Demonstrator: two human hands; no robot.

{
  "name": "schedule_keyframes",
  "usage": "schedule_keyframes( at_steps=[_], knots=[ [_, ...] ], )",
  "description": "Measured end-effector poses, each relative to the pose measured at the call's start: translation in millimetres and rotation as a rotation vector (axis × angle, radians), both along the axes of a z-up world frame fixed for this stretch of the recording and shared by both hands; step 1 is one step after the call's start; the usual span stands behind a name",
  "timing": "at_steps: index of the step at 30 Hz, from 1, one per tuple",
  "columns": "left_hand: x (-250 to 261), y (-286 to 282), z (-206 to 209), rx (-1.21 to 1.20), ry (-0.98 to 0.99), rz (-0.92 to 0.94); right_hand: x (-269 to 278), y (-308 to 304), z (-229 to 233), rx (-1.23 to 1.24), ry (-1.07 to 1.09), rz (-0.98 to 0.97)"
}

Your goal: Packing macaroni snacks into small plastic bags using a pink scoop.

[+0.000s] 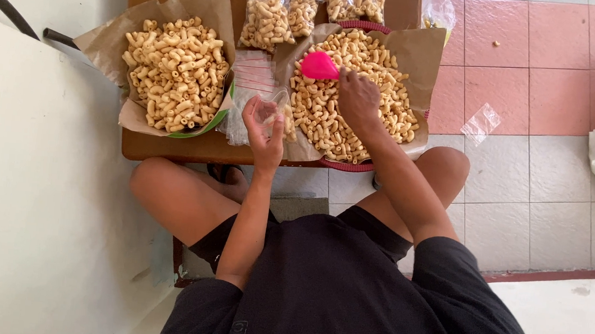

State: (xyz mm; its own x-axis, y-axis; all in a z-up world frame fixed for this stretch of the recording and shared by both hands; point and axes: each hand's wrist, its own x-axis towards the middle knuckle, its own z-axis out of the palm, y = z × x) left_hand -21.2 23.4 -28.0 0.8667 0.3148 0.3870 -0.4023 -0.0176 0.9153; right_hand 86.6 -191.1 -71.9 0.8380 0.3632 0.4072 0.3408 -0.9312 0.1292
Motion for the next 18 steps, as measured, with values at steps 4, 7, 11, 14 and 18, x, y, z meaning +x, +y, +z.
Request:
schedule_keyframes(
  at_steps=[4, 7, 11, 14, 18],
  knots=[
    [2, 4, -4, -0.003, 0.007, 0.021, -15, -36, -7, -0.028, 0.034, -0.037],
    [2, 3, -9, -0.059, 0.023, -0.007, -36, -60, 7, -0.053, 0.068, -0.069],
    [3, -3, -6, -0.051, 0.014, -0.017, -42, -89, 8, 0.008, 0.079, -0.154],
    [4, -8, -5, -0.057, 0.017, -0.024, -29, -99, 20, 0.123, 0.188, -0.233],
    [1, -9, -1, -0.063, 0.024, -0.033, 7, -106, 21, 0.201, 0.388, -0.379]
  ],
)
